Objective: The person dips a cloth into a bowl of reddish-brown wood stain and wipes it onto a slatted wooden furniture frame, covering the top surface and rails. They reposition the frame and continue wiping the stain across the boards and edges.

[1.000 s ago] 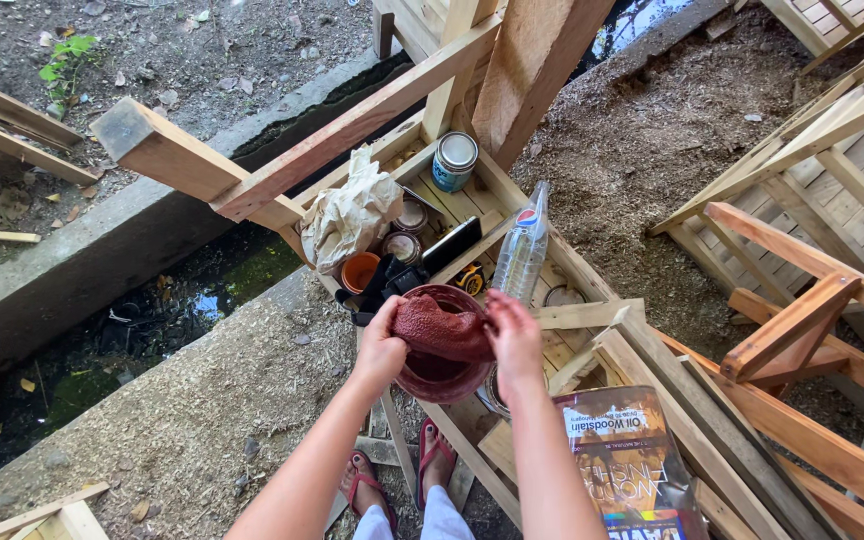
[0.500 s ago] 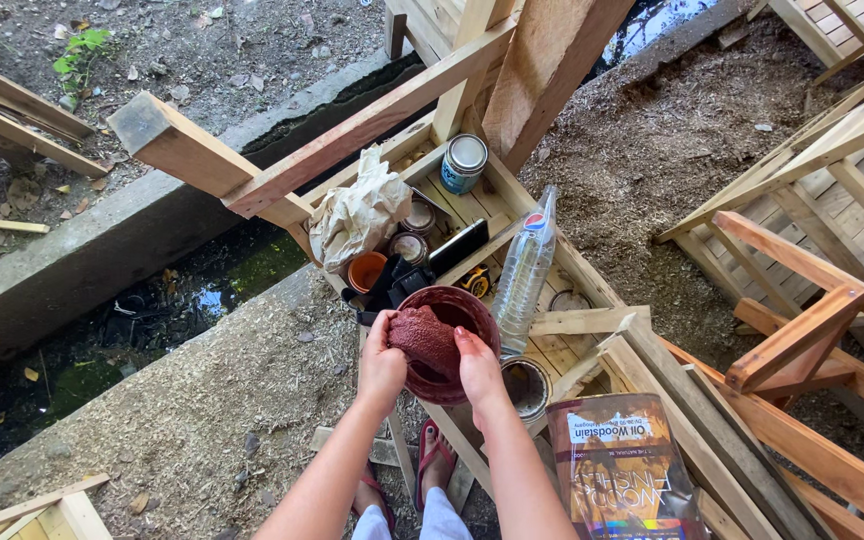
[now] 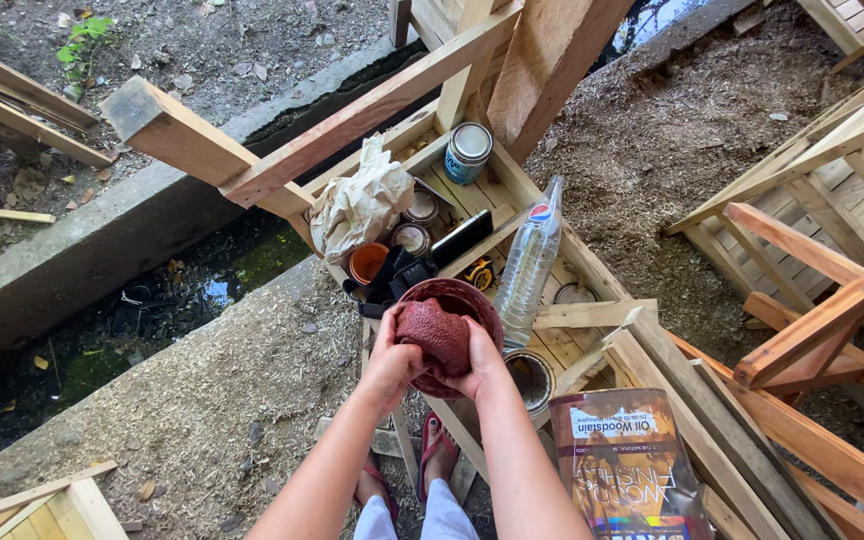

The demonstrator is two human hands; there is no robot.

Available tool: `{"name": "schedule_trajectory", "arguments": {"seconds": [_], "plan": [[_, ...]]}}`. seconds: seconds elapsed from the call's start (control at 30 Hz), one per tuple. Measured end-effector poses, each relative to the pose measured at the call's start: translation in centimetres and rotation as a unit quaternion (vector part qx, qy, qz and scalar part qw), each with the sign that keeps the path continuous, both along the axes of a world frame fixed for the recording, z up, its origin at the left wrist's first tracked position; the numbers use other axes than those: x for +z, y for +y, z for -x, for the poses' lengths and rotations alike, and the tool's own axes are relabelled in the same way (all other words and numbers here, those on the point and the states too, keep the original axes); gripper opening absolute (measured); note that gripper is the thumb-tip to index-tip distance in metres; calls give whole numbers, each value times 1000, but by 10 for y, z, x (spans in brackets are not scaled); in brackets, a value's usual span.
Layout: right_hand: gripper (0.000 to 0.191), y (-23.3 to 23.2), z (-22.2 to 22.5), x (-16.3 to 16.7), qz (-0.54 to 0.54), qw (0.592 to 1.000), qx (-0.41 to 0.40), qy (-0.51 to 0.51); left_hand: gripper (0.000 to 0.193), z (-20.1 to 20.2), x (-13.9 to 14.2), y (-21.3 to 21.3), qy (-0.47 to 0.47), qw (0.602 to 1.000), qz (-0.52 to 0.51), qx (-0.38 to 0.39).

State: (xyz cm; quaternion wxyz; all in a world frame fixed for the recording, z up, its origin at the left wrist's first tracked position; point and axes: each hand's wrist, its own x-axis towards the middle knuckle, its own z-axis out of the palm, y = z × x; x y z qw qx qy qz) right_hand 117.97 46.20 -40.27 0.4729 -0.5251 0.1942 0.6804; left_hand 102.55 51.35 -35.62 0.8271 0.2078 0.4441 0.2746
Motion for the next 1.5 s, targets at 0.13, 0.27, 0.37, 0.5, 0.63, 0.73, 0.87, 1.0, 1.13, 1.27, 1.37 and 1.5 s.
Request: {"name": "schedule_trajectory", "arguments": {"seconds": [0.13,0.27,0.37,0.5,0.63,0.73,0.87,1.0,1.13,1.27,1.37,1.5], "plan": [[40,6,2,2,-24,999,-8,-46,73,-5,28,4,108,991,-9,-75],[46,10,3,27,14,995,25,-93,61,-25,37,1,266,955,-96,-89],[47,11,4,37,23,993,-11,-119,60,-41,27,-1,369,924,-89,-51],[35,13,8,27,-37,972,-42,-230,55,-57,5,4,423,904,-55,16],[29,15,12,11,-32,951,-52,-304,45,-66,-15,7,489,871,-50,2],[24,16,15,9,-36,939,-55,-336,41,-69,-26,9,503,863,-47,-7],[20,15,17,10,-29,905,-4,-425,37,-70,-31,8,505,861,-56,-10],[19,15,19,11,-32,900,11,-435,34,-70,-31,7,517,854,-62,-26],[22,15,20,11,-65,904,-3,-422,32,-66,-32,5,532,842,-71,-54],[25,14,14,10,-47,896,47,-438,32,-59,-29,3,473,872,-124,-21],[31,14,6,8,-14,933,88,-349,31,-53,-18,1,432,893,-126,-10],[43,18,-2,9,-12,957,178,-228,32,-39,8,-3,422,893,-158,-16]]}}
